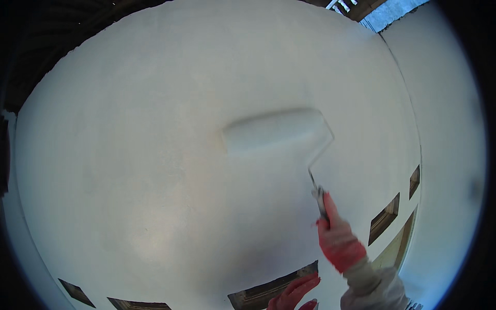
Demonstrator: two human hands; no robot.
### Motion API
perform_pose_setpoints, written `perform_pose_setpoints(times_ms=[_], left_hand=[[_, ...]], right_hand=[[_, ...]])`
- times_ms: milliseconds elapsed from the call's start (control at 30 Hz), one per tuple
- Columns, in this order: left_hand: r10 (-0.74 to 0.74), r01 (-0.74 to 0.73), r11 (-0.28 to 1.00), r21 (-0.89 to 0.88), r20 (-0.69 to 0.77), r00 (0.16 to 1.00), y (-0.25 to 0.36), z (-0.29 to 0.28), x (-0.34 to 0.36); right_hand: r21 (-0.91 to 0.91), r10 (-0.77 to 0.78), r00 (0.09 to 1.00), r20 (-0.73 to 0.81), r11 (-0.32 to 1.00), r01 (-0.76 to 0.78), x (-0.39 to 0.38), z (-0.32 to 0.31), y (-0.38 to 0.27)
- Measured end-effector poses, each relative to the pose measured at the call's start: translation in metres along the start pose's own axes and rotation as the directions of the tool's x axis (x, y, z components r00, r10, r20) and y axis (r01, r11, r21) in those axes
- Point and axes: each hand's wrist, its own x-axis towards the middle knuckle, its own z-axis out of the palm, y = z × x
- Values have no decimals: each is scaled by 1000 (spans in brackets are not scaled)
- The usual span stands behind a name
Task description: The person uses a paint roller to apply white paint to a ceiling, periodically moving the roller back and forth across different sections.
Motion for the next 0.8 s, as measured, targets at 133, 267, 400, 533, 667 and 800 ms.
perform_pose_setpoints(times_ms=[133, 267, 400, 533, 667, 800], left_hand=[[-7, 9, 984, -176, 12, 1000, 8, -17, 12], [152, -151, 988, 27, -36, 988, -5, -34, 20], [149, -138, 985, 102, -102, 984, -7, -54, 32], [47, -29, 994, 102, -180, 983, 1, -80, 39], [-75, 121, 976, 179, -240, 968, 10, -103, 39], [-102, 213, 922, 324, -328, 939, 15, -113, 28]], right_hand=[[-328, -517, 839, -170, 832, 446, 146, 4, 5], [-397, -518, 831, -203, 819, 414, 266, -19, -82], [-444, -568, 779, -267, 790, 423, 354, -36, -169], [-453, -578, 753, -314, 788, 416, 413, -40, -233], [-413, -545, 764, -345, 819, 398, 446, -39, -274], [-371, -506, 791, -343, 847, 380, 464, -32, -294]])
